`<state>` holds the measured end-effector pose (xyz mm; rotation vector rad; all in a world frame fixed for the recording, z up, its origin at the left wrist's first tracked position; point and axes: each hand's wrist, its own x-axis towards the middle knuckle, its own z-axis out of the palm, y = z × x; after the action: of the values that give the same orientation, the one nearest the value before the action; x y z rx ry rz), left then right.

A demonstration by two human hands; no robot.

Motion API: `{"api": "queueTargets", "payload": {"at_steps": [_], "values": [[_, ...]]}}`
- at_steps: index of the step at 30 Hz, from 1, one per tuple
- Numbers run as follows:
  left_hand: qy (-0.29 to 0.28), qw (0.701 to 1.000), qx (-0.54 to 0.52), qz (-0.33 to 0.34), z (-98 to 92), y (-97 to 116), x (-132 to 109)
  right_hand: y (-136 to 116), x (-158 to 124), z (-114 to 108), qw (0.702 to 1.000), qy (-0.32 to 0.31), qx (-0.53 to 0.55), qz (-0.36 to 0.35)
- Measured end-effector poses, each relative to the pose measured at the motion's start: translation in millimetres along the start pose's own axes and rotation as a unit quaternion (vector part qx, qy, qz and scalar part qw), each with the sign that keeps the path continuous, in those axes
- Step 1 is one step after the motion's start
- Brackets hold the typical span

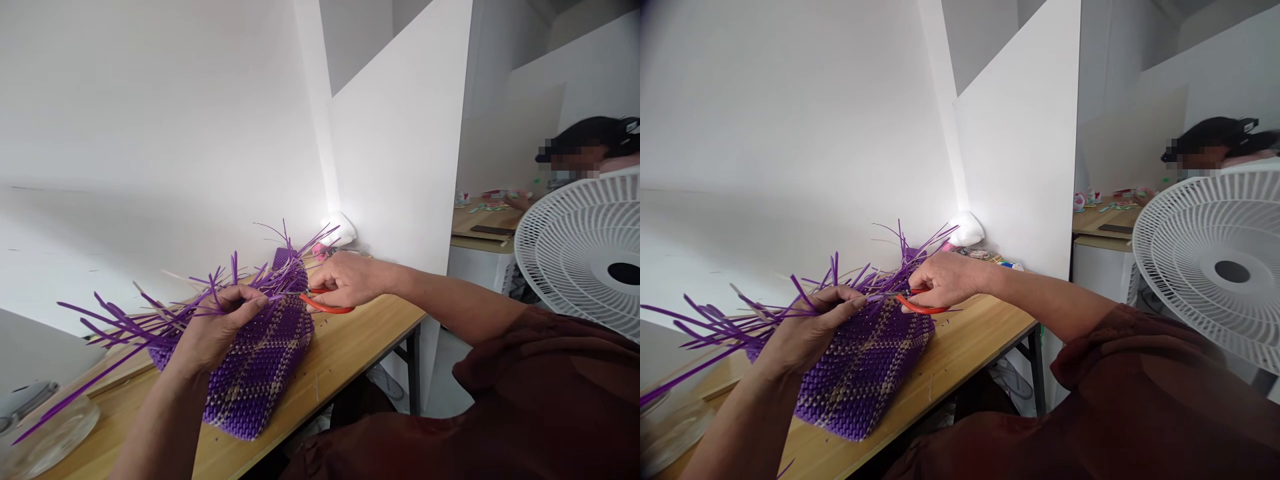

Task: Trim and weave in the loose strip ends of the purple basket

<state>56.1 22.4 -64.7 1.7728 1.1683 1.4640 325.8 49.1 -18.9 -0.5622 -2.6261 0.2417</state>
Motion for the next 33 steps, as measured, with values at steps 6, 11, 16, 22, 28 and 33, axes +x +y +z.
{"api": "queueTargets", "payload": {"at_steps": [6, 11, 16, 22, 28, 33], "values": [[-0.013, 1.000, 0.012, 0.014, -0.4, 1.8, 0.0, 2.8, -0.7, -0.2, 0.999, -0.001, 0.042, 0.009], [-0.009, 1.000, 0.010, 0.009, 0.7, 2.9, -1.9, -5.1, 3.7, 6.7, 0.976, 0.090, 0.198, 0.027], [-0.022, 0.999, 0.019, 0.031, 9.2, 7.7, -4.3, -32.2, 27.6, 32.9, 0.932, 0.195, 0.303, 0.034], [-0.014, 0.994, 0.002, 0.107, 16.2, 15.1, -3.8, -46.4, 61.4, 69.0, 0.905, 0.249, 0.345, 0.024], [0.032, 0.995, -0.010, 0.089, 22.7, 23.0, -1.5, -46.1, 63.4, 71.9, 0.921, 0.225, 0.317, 0.004], [0.041, 0.995, -0.074, 0.055, 31.3, 23.9, -5.2, -42.5, 56.9, 70.9, 0.925, 0.212, 0.316, 0.023]]}}
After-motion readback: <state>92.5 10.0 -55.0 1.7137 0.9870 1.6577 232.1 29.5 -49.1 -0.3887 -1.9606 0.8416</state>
